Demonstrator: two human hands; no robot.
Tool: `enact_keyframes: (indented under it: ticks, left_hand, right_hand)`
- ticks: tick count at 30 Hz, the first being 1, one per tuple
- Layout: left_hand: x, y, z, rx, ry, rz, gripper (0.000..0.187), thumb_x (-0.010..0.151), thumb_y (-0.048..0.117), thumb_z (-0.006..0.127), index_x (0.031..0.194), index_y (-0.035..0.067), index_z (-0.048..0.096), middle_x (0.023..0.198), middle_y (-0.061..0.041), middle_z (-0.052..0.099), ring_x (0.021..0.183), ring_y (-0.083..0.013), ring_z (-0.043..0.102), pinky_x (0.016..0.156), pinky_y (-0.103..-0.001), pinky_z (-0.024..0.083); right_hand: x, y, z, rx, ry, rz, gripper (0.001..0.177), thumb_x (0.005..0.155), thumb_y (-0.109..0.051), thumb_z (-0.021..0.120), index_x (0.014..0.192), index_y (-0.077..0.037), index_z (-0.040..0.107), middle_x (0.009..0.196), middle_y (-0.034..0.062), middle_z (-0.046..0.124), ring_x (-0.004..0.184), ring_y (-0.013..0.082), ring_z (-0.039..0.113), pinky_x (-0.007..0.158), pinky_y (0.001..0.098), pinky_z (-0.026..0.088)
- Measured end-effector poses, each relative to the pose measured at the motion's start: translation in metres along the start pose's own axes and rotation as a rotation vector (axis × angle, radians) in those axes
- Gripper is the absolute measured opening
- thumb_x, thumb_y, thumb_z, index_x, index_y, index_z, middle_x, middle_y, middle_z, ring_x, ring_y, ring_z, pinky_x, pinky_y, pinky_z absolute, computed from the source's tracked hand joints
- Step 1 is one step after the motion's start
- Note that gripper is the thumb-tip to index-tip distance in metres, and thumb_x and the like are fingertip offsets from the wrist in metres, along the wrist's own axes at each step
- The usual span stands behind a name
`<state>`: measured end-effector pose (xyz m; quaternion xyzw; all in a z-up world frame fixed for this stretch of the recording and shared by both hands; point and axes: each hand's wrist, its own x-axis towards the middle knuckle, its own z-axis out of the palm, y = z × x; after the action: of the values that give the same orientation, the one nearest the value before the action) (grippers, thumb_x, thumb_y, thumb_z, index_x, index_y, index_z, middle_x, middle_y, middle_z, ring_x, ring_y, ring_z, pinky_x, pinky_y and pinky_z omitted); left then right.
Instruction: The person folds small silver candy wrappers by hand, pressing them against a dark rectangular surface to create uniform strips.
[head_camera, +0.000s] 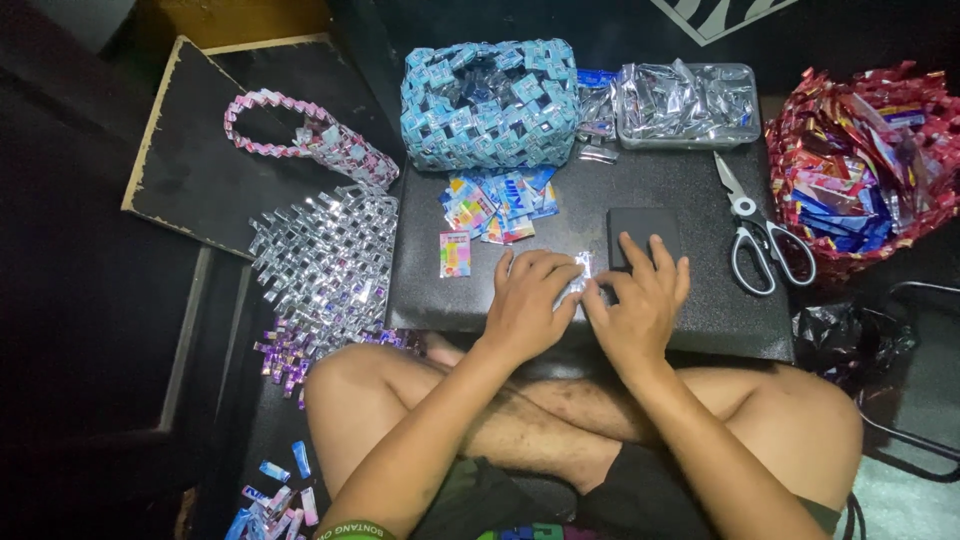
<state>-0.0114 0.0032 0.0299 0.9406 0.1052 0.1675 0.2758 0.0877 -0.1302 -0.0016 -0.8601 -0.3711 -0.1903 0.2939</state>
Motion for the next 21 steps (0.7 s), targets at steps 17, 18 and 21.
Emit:
enact_keyframes:
  ticks: [17, 18, 21]
  left_hand:
    - [0.005, -0.002, 0.018, 0.263, 0.094, 0.056, 0.031, 0.100, 0.027, 0.053, 0.123, 0.016, 0.070, 0.117, -0.013, 0.062, 0.120, -0.0352, 0.056, 0.108, -0.069, 0.032]
    - [0.005, -0.003, 0.017, 0.280, 0.109, 0.065, 0.029, 0.100, 0.027, 0.053, 0.122, 0.018, 0.071, 0.116, -0.013, 0.062, 0.119, -0.0345, 0.057, 0.107, -0.068, 0.032]
    - [0.004, -0.006, 0.019, 0.309, 0.132, 0.067, 0.032, 0.099, 0.031, 0.054, 0.125, 0.021, 0.069, 0.117, -0.012, 0.061, 0.118, -0.0342, 0.056, 0.107, -0.067, 0.033]
  right_hand:
    - [0.000, -0.001, 0.002, -0.074, 0.109, -0.242, 0.010, 0.085, -0.012, 0.080, 0.079, -0.010, 0.072, 0.121, 0.0072, 0.074, 0.134, 0.0368, 0.056, 0.121, 0.0619, 0.017]
    - [0.001, -0.001, 0.001, -0.082, 0.107, -0.278, 0.010, 0.088, -0.014, 0.078, 0.081, -0.010, 0.072, 0.117, 0.0062, 0.075, 0.133, 0.0368, 0.057, 0.121, 0.0628, 0.018]
    - [-0.001, 0.005, 0.004, -0.049, 0.082, -0.309, 0.012, 0.090, -0.019, 0.078, 0.082, -0.012, 0.073, 0.108, 0.0031, 0.077, 0.129, 0.0336, 0.061, 0.121, 0.0627, 0.019]
